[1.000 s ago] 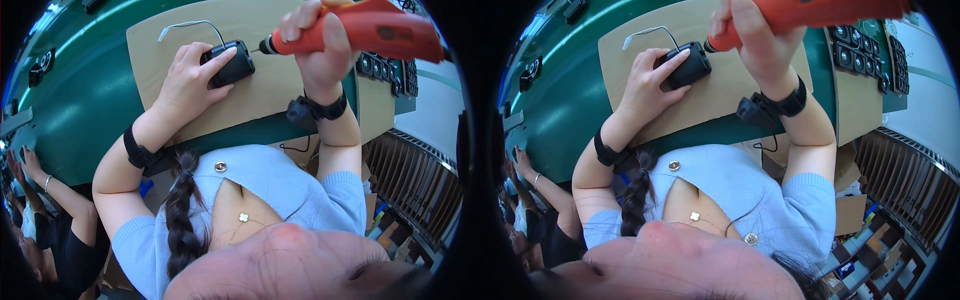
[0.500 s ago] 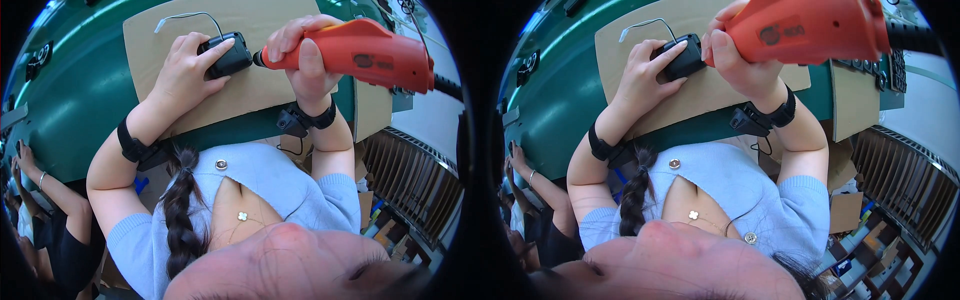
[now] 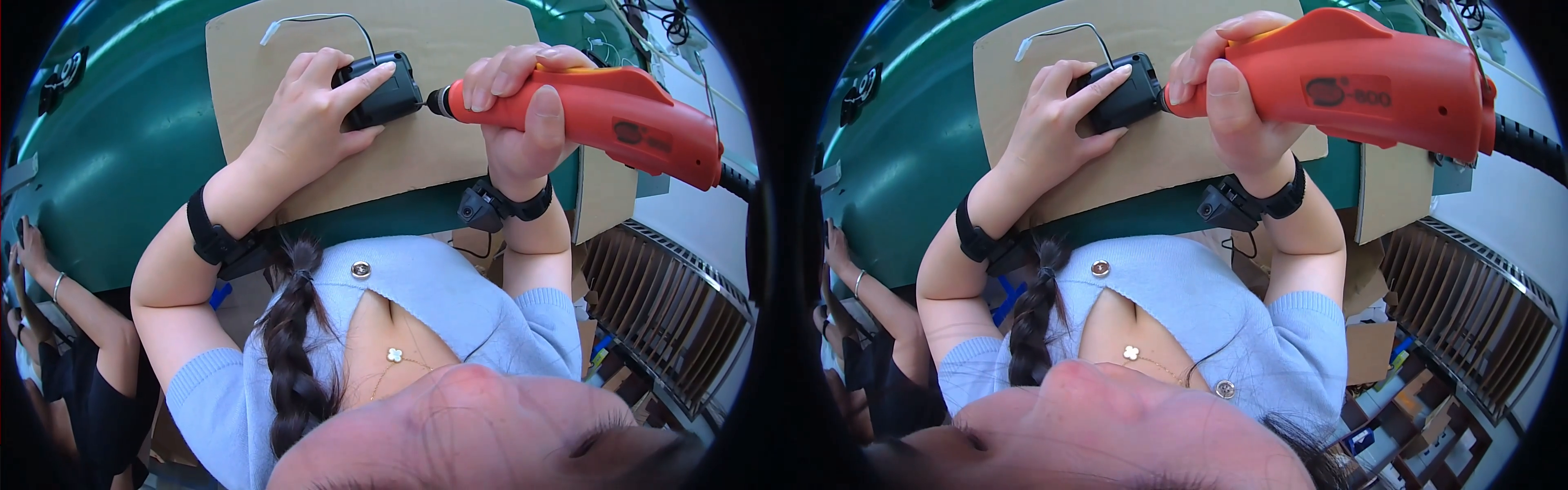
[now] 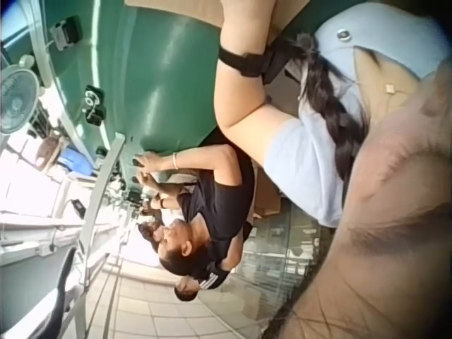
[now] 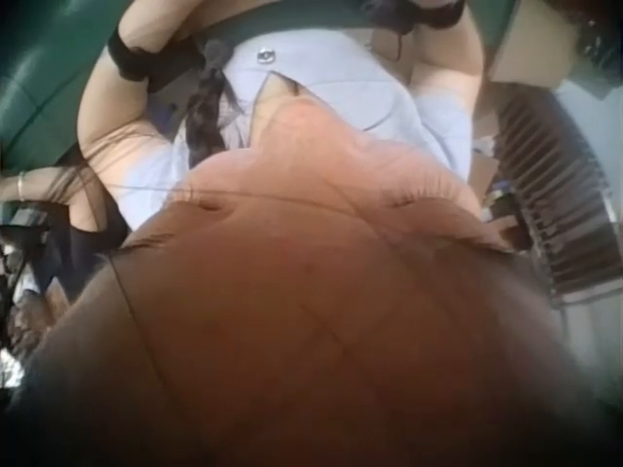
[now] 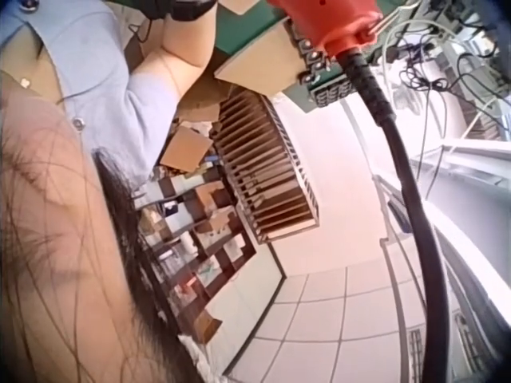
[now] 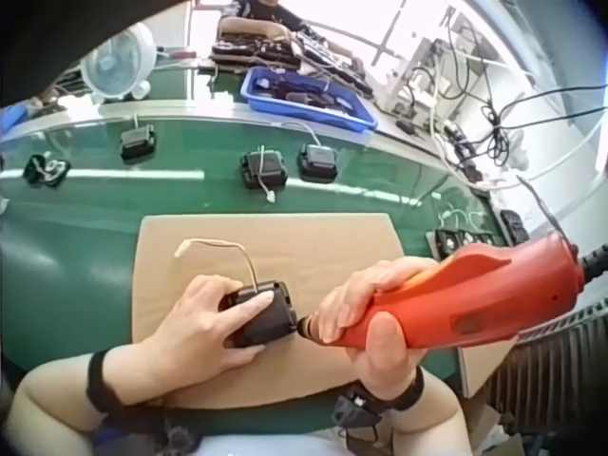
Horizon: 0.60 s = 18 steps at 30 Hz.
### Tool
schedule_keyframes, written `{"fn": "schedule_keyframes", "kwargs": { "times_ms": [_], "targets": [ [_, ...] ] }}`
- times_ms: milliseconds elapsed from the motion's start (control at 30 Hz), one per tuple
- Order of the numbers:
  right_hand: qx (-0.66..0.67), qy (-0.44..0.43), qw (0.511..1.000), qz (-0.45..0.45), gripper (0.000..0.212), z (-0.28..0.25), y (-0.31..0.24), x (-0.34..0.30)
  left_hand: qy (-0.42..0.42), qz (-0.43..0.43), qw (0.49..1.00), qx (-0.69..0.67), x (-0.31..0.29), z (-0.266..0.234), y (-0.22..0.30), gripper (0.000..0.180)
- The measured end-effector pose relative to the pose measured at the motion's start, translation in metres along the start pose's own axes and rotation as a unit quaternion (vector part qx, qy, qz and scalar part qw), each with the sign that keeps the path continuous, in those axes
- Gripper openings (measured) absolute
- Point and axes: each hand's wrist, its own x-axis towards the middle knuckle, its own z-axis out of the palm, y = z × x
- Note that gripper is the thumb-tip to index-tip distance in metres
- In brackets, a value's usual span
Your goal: Assembling small electronic components using a red electric screwdriver at a manual workstation.
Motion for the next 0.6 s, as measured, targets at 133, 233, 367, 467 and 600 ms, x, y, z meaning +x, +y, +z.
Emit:
{"fn": "schedule_keyframes", "kwargs": {
  "times_ms": [133, 233, 367, 467, 600],
  "targets": [
    [-0.025, 0.013, 1.0, 0.003, 0.029, 0.011, 0.0, 0.002, -0.002, 0.0, 1.0, 0.002, 0.0, 0.0, 0.0, 0.066],
    [0.021, -0.002, 0.999, -0.041, 0.027, 0.009, 0.003, 0.003, -0.002, -0.001, 1.0, -0.002, -0.001, 0.001, 0.0, 0.066],
    [0.036, 0.034, 0.998, -0.037, 0.027, 0.007, 0.003, 0.001, 0.0, 0.002, 1.0, -0.001, -0.001, 0.002, 0.0, 0.066],
    [0.023, 0.013, 1.0, -0.016, 0.024, 0.009, 0.003, 0.003, 0.005, 0.004, 1.0, 0.002, -0.002, 0.002, 0.0, 0.066],
    [-0.02, -0.037, 0.999, -0.004, 0.023, 0.0, 0.008, 0.002, 0.011, 0.008, 1.0, 0.004, -0.001, 0.004, 0.0, 0.065]
  ]
}}
